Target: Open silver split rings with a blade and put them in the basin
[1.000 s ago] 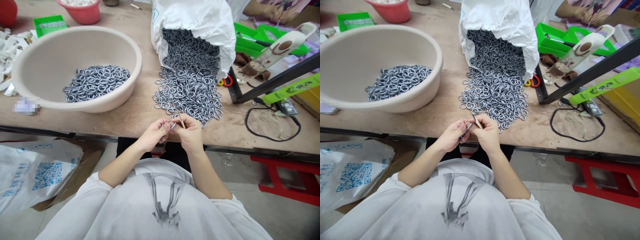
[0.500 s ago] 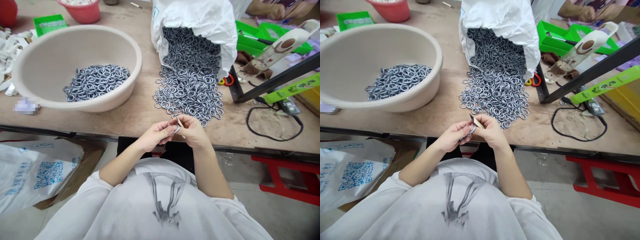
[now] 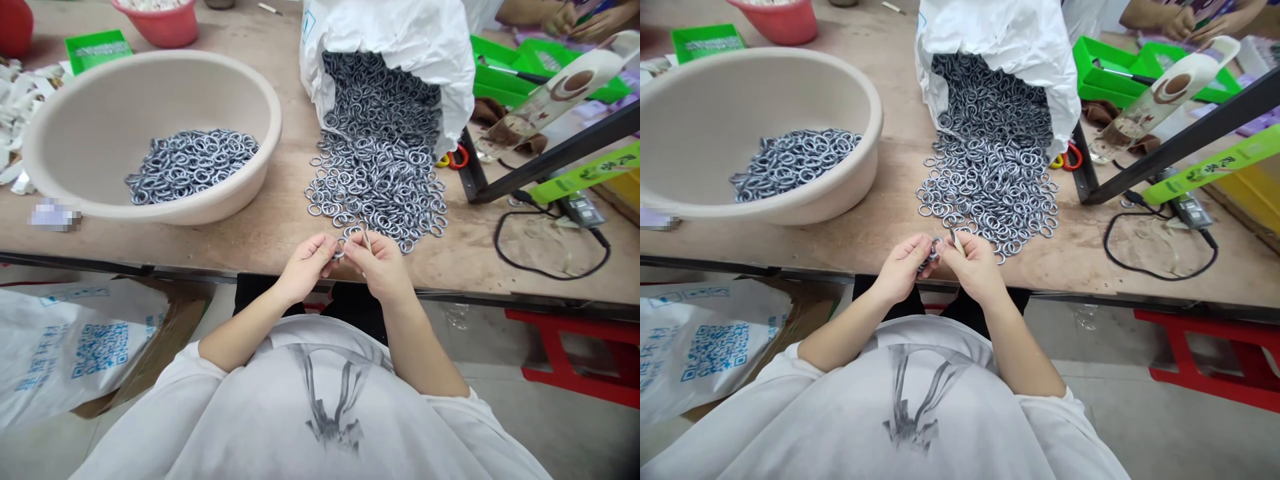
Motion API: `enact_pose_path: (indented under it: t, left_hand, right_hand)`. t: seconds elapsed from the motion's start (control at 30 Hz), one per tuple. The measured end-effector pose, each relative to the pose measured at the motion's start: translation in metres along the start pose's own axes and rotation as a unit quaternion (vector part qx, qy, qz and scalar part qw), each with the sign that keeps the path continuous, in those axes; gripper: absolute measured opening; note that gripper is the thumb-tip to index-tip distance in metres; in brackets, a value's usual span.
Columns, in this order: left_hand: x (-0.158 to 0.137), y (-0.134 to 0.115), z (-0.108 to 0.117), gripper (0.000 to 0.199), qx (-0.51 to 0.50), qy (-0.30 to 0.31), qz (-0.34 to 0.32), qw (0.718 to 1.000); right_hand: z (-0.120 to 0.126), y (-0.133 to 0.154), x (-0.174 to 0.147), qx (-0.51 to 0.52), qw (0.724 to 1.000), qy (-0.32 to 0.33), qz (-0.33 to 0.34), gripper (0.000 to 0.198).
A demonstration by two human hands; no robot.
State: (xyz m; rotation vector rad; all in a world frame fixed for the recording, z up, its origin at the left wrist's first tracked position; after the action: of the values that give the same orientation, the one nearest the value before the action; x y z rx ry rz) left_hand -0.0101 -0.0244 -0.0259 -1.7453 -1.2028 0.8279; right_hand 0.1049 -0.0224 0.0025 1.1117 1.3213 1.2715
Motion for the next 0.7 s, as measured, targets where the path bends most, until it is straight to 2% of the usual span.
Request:
enact_pose_path:
  t: [0.07,0.23,0.43,0.53,0.6,0.7]
  left_hand:
    - [0.0,0.0,0.001,0.046,0.003,0.0,0.007,1.0]
    - [0.0,0.001,0.001,0.047,-0.019,-0.012,0.03,0.999]
    - [-0.001,-0.003,-0.001,0.05,-0.028,-0.008,0.04,0.999]
    - [0.0,-0.004,0.001,0.046,-0.041,-0.022,0.03,0.998]
    - [0.0,-0.005,0.003,0.044,-0.052,-0.034,0.02,0.998]
    - [0.001,-0.005,0.004,0.044,-0.059,-0.048,0.014,0.997]
  right_hand:
    - [-0.004,-0.001,0.0,0.014,1.0,0.021,-0.009,0.037]
    - [-0.006,0.0,-0.002,-0.013,0.999,-0.033,0.019,0.042]
    - [0.004,-0.005,0.002,-0.023,0.998,-0.048,0.031,0.048]
    - [0.002,0.001,-0.005,-0.102,0.992,-0.018,0.067,0.048]
    - [-0.004,0.007,-0.013,-0.178,0.979,0.0,0.102,0.046]
    - [-0.009,0.013,-0.021,-0.254,0.956,-0.014,0.145,0.042]
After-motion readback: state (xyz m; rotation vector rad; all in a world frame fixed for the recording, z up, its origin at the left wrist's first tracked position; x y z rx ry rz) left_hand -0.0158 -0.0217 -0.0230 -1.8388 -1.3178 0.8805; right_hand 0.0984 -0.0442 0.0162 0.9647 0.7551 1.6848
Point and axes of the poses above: each hand's wrist, its own x-axis towards the middle knuckle, its own z-axis out of the back of the hand, y = z × x, the point moved 6 cm from there along x, towards the middle knuckle, and after that the axes turned 3 degrees about -z, right-handed, at the moved point
